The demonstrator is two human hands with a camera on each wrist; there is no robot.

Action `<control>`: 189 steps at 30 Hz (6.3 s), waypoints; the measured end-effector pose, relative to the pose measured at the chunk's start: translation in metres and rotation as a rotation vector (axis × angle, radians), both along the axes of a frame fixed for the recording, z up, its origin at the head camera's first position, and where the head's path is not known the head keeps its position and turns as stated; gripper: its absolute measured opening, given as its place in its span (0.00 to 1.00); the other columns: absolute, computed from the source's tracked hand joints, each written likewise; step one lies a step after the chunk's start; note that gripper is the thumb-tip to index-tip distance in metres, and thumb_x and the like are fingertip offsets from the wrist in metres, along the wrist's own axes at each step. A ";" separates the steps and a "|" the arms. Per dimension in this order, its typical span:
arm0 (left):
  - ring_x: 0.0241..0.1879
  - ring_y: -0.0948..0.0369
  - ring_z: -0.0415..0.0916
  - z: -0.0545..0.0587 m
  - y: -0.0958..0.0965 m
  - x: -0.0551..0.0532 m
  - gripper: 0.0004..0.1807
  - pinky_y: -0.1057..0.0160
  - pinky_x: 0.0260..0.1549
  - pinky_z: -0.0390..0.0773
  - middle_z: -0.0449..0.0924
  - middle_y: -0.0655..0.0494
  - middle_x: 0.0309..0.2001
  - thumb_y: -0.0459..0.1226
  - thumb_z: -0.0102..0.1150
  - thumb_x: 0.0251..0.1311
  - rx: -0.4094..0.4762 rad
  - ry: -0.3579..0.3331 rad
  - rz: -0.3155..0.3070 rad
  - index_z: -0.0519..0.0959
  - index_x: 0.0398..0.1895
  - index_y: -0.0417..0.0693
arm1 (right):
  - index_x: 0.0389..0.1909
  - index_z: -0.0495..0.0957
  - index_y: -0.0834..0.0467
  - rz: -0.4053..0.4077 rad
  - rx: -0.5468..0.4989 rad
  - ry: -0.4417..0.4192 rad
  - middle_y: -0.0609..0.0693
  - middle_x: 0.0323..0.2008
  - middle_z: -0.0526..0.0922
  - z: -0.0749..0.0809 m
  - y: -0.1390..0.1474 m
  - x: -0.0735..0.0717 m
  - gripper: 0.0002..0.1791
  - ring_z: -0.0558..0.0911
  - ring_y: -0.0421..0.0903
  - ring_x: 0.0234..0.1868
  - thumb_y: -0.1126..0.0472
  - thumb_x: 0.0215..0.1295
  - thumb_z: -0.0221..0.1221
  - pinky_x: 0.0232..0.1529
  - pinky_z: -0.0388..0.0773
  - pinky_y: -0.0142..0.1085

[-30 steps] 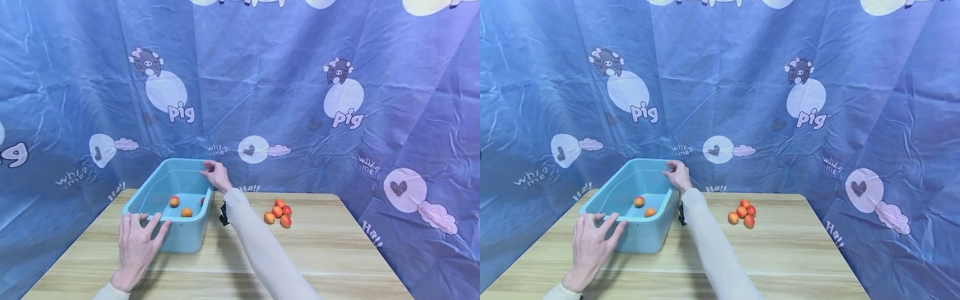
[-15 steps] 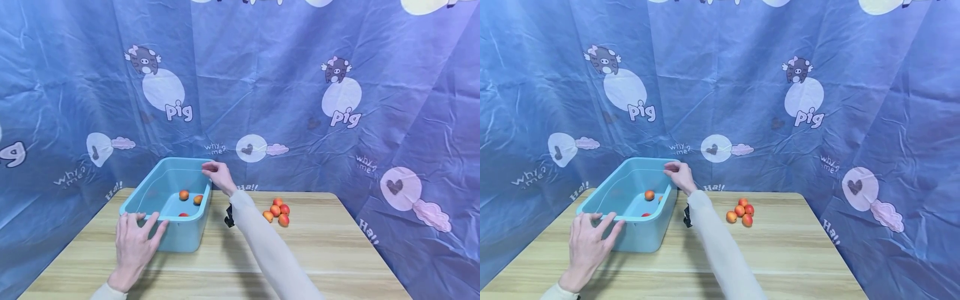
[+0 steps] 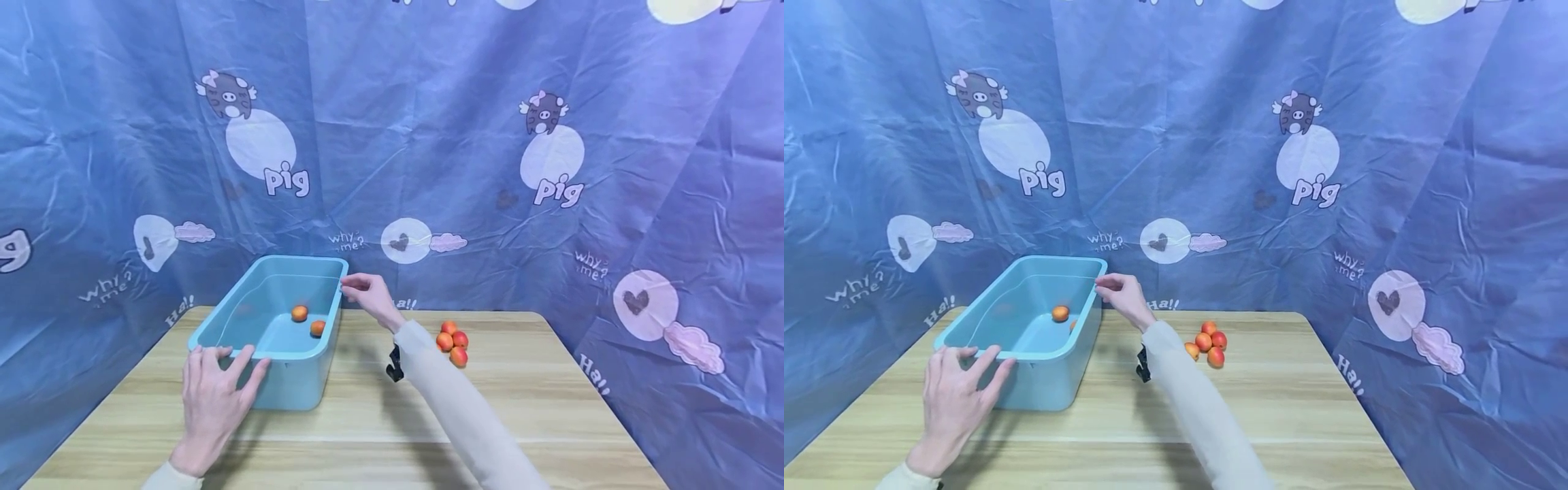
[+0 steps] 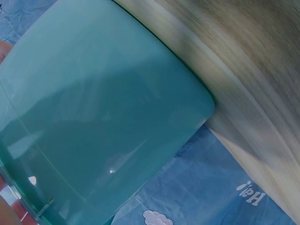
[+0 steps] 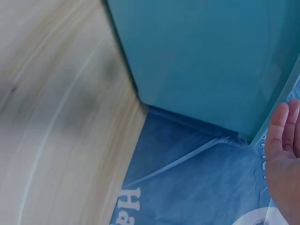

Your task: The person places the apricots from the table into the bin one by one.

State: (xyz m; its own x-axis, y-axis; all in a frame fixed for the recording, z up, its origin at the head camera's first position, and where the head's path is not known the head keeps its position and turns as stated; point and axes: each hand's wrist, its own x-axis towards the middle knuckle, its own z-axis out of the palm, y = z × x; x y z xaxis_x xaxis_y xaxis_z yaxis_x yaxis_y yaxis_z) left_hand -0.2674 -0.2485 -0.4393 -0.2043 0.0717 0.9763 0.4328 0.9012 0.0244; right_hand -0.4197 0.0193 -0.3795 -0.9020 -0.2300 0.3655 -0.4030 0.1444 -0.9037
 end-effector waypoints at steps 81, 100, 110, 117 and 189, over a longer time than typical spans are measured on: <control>0.34 0.37 0.64 -0.009 0.003 0.001 0.30 0.38 0.44 0.64 0.73 0.33 0.35 0.63 0.52 0.62 0.000 -0.011 0.012 0.83 0.39 0.44 | 0.58 0.75 0.68 -0.047 0.261 -0.214 0.65 0.60 0.77 -0.095 0.242 0.051 0.24 0.81 0.49 0.48 0.69 0.60 0.62 0.39 0.79 0.33; 0.34 0.37 0.65 -0.007 0.002 0.001 0.30 0.38 0.45 0.65 0.73 0.34 0.34 0.62 0.51 0.62 -0.016 0.000 0.012 0.82 0.38 0.45 | 0.59 0.76 0.64 0.066 0.369 -0.307 0.57 0.40 0.82 -0.103 0.255 0.057 0.30 0.69 0.40 0.22 0.69 0.52 0.69 0.21 0.67 0.28; 0.35 0.37 0.66 -0.005 0.002 0.001 0.29 0.38 0.46 0.64 0.73 0.34 0.34 0.62 0.52 0.62 -0.018 0.004 0.000 0.83 0.38 0.45 | 0.59 0.74 0.67 0.100 0.393 -0.290 0.61 0.45 0.81 -0.101 0.255 0.056 0.30 0.73 0.40 0.25 0.67 0.54 0.69 0.23 0.70 0.29; 0.34 0.37 0.66 -0.005 0.002 0.001 0.28 0.38 0.45 0.64 0.72 0.33 0.34 0.61 0.52 0.62 -0.018 -0.003 -0.003 0.83 0.38 0.45 | 0.57 0.76 0.64 0.060 0.432 -0.289 0.57 0.50 0.81 -0.102 0.255 0.053 0.28 0.76 0.43 0.40 0.63 0.54 0.70 0.36 0.74 0.32; 0.35 0.36 0.65 -0.003 0.006 0.004 0.30 0.38 0.46 0.64 0.73 0.33 0.35 0.62 0.51 0.63 -0.007 -0.017 0.013 0.82 0.39 0.44 | 0.52 0.75 0.67 0.117 -0.097 -0.098 0.50 0.40 0.85 -0.032 0.065 0.010 0.22 0.84 0.41 0.35 0.69 0.56 0.67 0.41 0.84 0.43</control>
